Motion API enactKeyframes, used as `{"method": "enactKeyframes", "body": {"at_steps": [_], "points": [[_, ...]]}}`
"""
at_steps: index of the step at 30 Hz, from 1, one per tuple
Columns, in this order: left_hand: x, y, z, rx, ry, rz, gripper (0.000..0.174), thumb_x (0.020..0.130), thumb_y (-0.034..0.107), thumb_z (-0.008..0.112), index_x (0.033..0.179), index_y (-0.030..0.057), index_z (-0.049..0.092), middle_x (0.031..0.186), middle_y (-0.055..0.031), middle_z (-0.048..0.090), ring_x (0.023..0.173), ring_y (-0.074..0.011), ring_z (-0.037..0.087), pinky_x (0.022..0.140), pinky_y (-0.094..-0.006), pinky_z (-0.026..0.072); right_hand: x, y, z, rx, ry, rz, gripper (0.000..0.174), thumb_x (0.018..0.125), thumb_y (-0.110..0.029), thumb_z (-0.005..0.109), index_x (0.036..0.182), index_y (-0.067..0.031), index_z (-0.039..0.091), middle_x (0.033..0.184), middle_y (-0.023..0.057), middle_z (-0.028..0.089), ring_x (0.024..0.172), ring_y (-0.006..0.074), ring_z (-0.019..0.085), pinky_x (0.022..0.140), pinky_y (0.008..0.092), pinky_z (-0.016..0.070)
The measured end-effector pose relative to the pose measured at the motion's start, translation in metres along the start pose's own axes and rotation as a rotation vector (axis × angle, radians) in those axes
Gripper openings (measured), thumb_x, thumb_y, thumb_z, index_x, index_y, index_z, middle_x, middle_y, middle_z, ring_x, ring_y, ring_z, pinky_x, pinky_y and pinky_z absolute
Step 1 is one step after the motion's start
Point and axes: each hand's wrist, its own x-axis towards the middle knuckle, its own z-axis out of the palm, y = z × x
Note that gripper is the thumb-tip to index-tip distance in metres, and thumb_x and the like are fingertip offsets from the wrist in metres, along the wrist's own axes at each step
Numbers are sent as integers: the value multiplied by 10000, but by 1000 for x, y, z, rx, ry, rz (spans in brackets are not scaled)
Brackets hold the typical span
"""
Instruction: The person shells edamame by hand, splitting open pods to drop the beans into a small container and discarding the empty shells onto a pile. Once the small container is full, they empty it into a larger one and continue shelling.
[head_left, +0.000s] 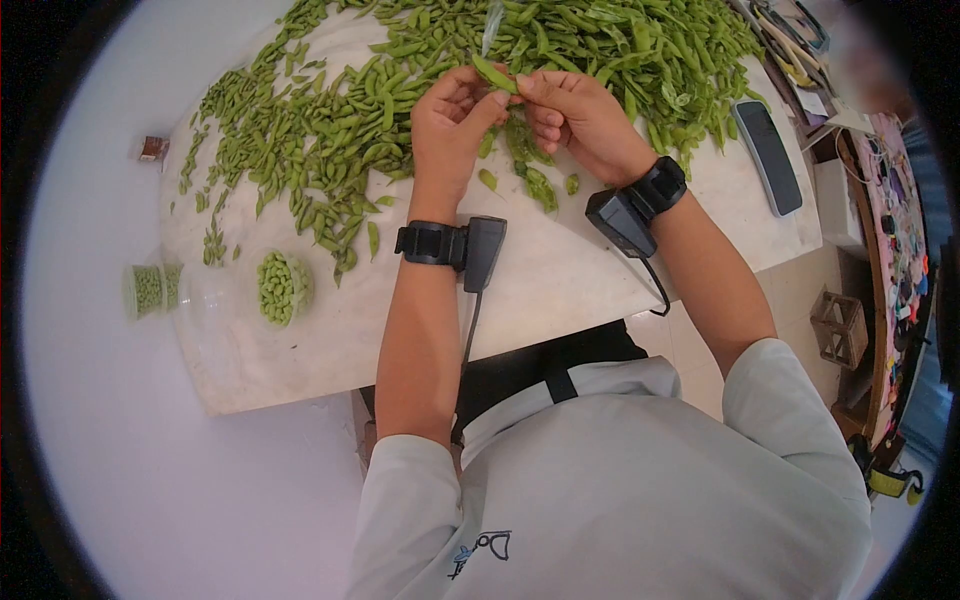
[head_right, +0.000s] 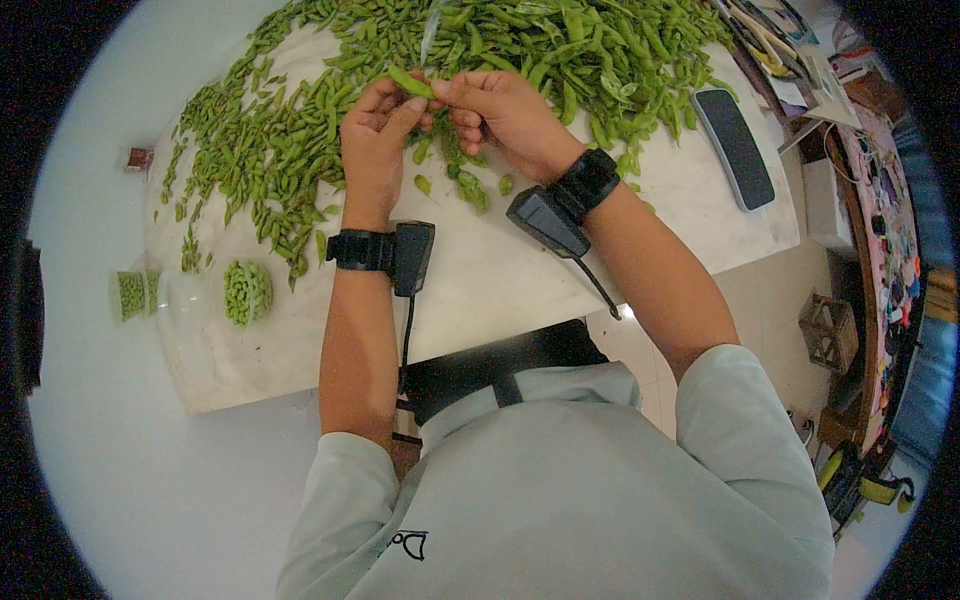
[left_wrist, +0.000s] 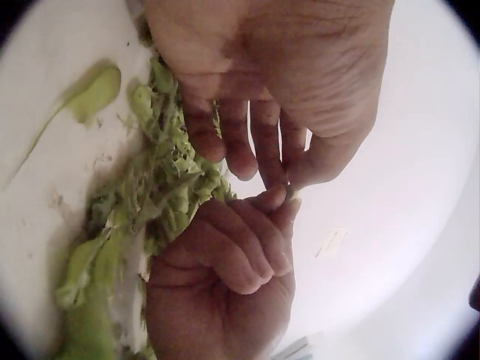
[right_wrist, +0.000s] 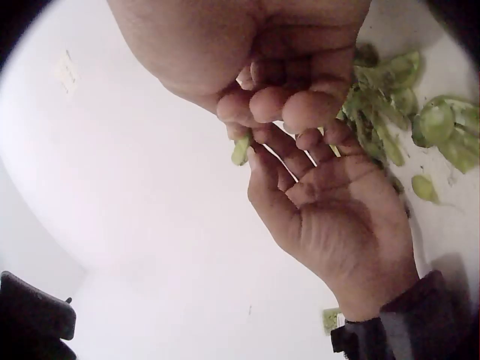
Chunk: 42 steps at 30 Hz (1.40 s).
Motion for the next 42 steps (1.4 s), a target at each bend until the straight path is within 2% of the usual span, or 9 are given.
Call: {"method": "enactKeyframes", "body": {"at_steps": [15, 19, 21, 25, 27, 31, 34, 37, 42], "points": [[-1, -1, -1, 85, 41, 41, 188, 809, -29, 586, 997, -17, 589, 845, -51, 618, 697, -113, 576, 652, -225, 460, 0, 2, -2, -27, -2, 24, 257, 902, -258, 571, 810, -19, 560, 550, -48, 402, 471, 55, 372, 448, 216, 341], [0, -2, -1, 119, 13, 66, 193, 834, -21, 553, 1024, -33, 581, 870, -68, 618, 687, -126, 581, 661, -239, 471, -4, 1, 4, 22, -64, 116, 276, 923, -281, 535, 874, -11, 565, 529, -72, 356, 470, 37, 338, 449, 197, 313], [0, 0, -4, 203, 23, 56, 196, 858, 8, 534, 1042, -42, 577, 898, -78, 620, 696, -130, 575, 671, -247, 474, -2, 1, 5, 66, -37, 66, 270, 926, -275, 530, 876, -11, 565, 528, -73, 354, 468, 39, 336, 447, 199, 305], [1, 3, -1, -51, 39, 51, 230, 897, 94, 526, 1071, -49, 574, 976, -86, 613, 736, -127, 557, 688, -261, 473, 2, -5, -7, 93, -16, -22, 290, 920, -277, 538, 882, 10, 554, 539, -63, 345, 484, 59, 354, 453, 221, 333], [1, 0, -2, -64, 65, 42, 256, 905, 130, 532, 1083, -48, 573, 1005, -85, 610, 754, -123, 547, 694, -262, 469, 1, -5, -5, 56, -29, 12, 286, 916, -280, 541, 873, 2, 561, 543, -60, 362, 480, 61, 364, 456, 221, 345], [0, -2, -6, -72, 39, -46, 196, 895, 133, 561, 1003, -28, 588, 1008, -87, 615, 758, -121, 550, 705, -265, 462, 0, -1, 0, -154, -12, 44, 266, 897, -285, 572, 845, -24, 579, 562, -48, 432, 478, 57, 414, 447, 218, 363], [1, -4, -9, -62, 30, -64, 145, 884, 133, 581, 922, -6, 596, 980, -81, 626, 771, -119, 557, 719, -266, 459, 1, 4, 7, -469, 147, -164, 256, 880, -288, 600, 809, -42, 592, 583, -35, 495, 476, 52, 452, 430, 213, 362], [0, -3, -9, -19, 30, -91, 125, 871, 132, 603, 874, 7, 598, 944, -70, 634, 793, -116, 564, 731, -262, 456, 1, 4, 7, -610, 116, -252, 259, 874, -282, 611, 774, -43, 595, 584, -22, 526, 475, 43, 456, 420, 206, 351], [1, -4, -8, -26, 18, -111, 124, 862, 134, 616, 873, 11, 606, 911, -56, 630, 811, -114, 566, 743, -255, 454, -1, 3, 5, -673, 88, -254, 277, 873, -275, 611, 738, -33, 598, 581, -9, 548, 494, 34, 463, 446, 204, 365]]}}
